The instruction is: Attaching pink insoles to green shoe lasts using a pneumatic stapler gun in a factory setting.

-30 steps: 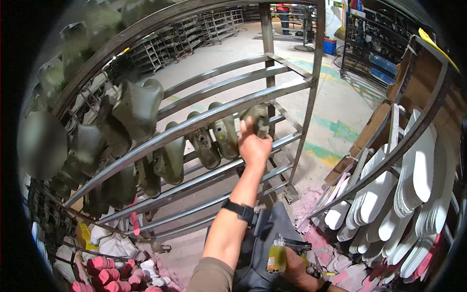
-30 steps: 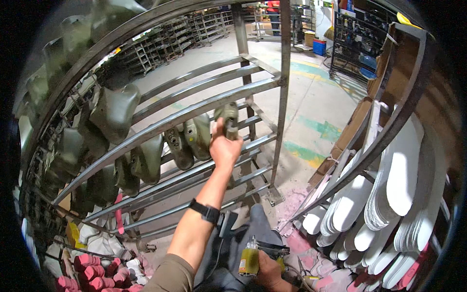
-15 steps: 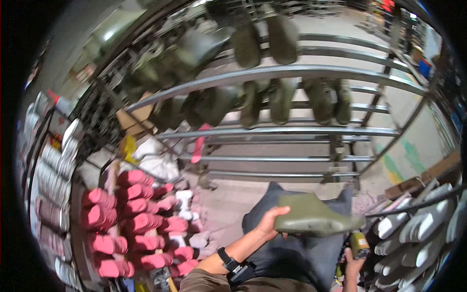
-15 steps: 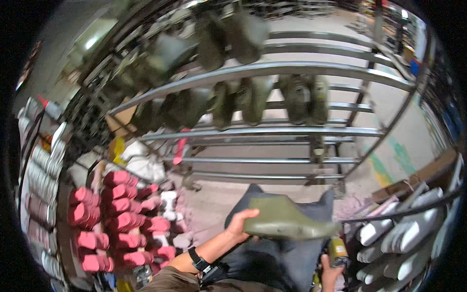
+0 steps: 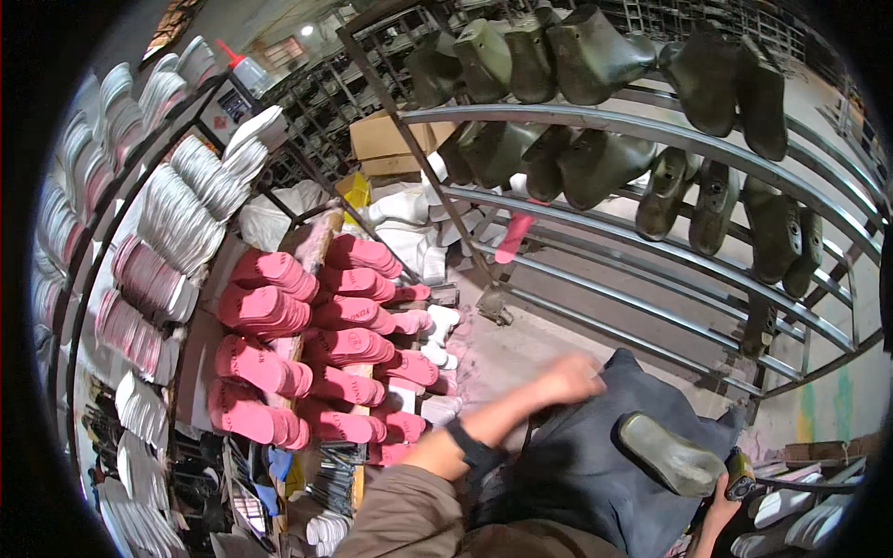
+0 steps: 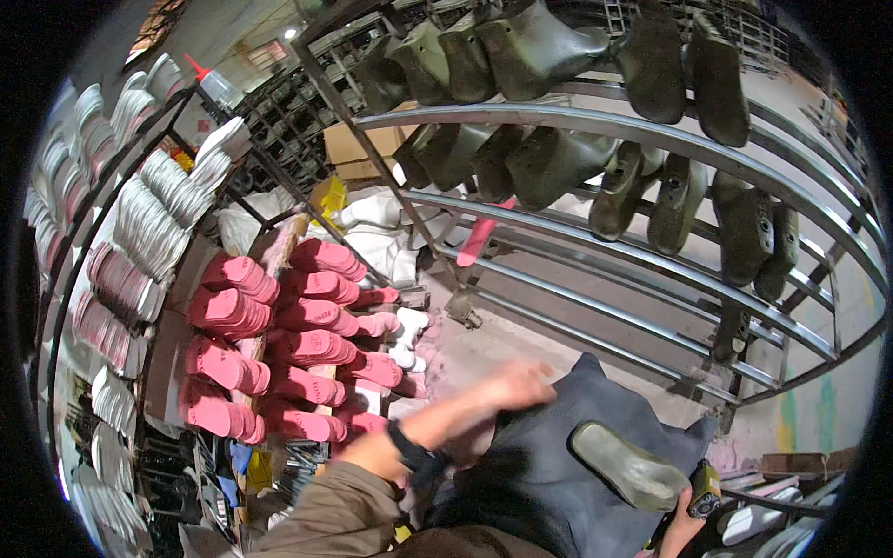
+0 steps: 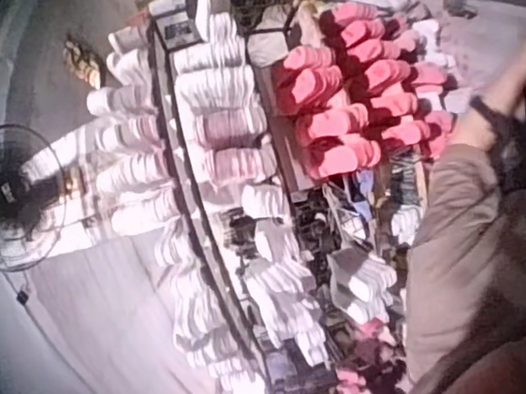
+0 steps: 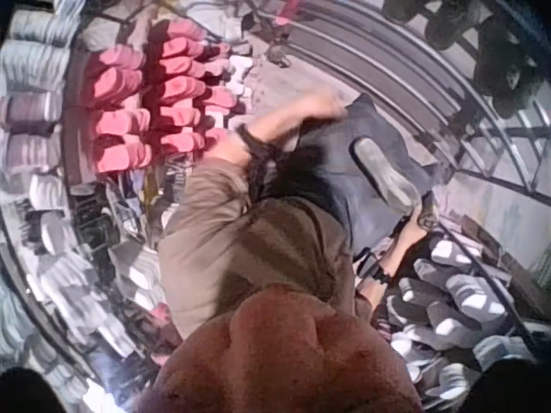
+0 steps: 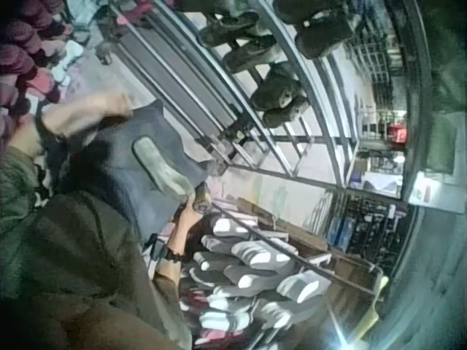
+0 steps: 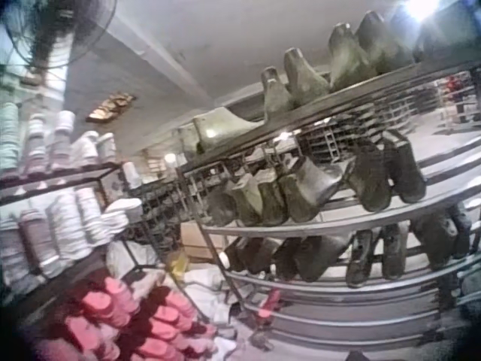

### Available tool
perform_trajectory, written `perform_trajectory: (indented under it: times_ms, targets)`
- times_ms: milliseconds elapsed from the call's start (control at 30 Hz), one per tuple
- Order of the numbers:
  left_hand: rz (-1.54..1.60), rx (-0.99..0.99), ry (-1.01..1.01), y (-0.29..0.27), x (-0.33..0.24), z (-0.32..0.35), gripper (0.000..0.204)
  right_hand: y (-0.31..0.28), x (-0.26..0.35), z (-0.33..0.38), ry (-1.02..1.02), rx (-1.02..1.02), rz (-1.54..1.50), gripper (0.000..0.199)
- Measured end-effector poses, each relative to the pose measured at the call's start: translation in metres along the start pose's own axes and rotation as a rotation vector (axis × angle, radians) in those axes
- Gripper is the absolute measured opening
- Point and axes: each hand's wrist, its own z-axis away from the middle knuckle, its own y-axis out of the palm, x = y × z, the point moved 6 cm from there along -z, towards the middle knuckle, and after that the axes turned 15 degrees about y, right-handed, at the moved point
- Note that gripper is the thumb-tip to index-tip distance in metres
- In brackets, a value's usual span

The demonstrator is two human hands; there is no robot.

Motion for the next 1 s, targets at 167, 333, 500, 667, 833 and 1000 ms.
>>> perform_trajectory:
  times_ms: [167,333,500,667,833,1000]
  targets:
    - [-0.292,-0.610,-0.195,-0.286,0.051,0.096,0.020,-0.004,-0.005,-0.008,0.009,-0.022,0.046,0.042]
    - [-0.912,-0.785,-0.749,-0.447,0.050,0.233,0.037,-0.002,0.007,-0.001,0.014,-0.048,0.082,0.043]
    - [-0.699,-0.800,-1.131,-0.463,0.091,0.291,0.066,-0.002,-0.004,-0.010,0.022,0.005,0.084,0.045]
    - [-0.524,-0.815,-1.058,-0.467,0.123,0.296,0.073,0.000,-0.002,-0.006,-0.029,-0.002,0.067,0.046]
    - [-0.334,-0.870,-1.017,-0.459,0.118,0.288,0.066,-0.002,0.000,-0.004,0.023,0.001,0.080,0.046]
    - [-0.290,-0.960,-0.997,-0.466,0.121,0.301,0.059,0.002,0.008,-0.002,-0.072,-0.019,0.076,0.045]
